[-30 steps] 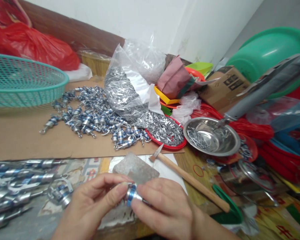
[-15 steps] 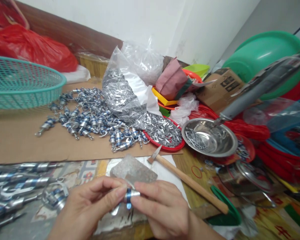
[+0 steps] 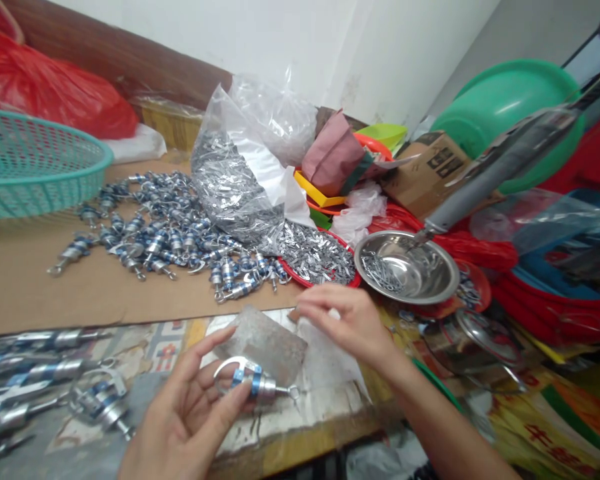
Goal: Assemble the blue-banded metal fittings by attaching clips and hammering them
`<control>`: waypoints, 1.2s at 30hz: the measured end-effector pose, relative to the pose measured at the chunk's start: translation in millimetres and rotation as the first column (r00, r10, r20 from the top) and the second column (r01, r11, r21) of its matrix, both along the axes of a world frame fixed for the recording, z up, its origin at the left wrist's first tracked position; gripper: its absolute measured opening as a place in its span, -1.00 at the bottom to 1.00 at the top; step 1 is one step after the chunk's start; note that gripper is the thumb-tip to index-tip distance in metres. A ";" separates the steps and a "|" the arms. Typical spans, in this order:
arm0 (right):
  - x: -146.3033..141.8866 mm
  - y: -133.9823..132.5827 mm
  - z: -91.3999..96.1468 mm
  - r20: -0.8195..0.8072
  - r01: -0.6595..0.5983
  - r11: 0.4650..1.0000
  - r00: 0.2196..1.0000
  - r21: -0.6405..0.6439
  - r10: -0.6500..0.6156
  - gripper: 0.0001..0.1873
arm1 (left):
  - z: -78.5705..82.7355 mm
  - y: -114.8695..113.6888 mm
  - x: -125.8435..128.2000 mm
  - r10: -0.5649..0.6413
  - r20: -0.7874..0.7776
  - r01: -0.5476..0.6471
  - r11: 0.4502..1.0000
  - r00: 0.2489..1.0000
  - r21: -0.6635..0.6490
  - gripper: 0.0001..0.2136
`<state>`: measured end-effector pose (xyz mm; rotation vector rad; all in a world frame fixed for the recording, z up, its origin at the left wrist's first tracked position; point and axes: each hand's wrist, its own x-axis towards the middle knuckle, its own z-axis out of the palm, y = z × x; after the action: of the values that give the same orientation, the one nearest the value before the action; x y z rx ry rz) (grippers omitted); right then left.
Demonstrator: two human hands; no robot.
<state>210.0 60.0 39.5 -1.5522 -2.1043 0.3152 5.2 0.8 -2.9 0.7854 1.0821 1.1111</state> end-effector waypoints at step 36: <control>-32.3 -29.1 -21.2 -0.108 -0.494 0.836 0.842 0.239 0.528 -0.76 | -9.5 -5.8 13.7 0.161 0.069 -0.169 0.976 0.985 0.139 -0.59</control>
<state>177.7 30.9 18.2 -0.7896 -2.3023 0.3860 18.9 -5.0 -12.3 0.7829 1.0410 1.3575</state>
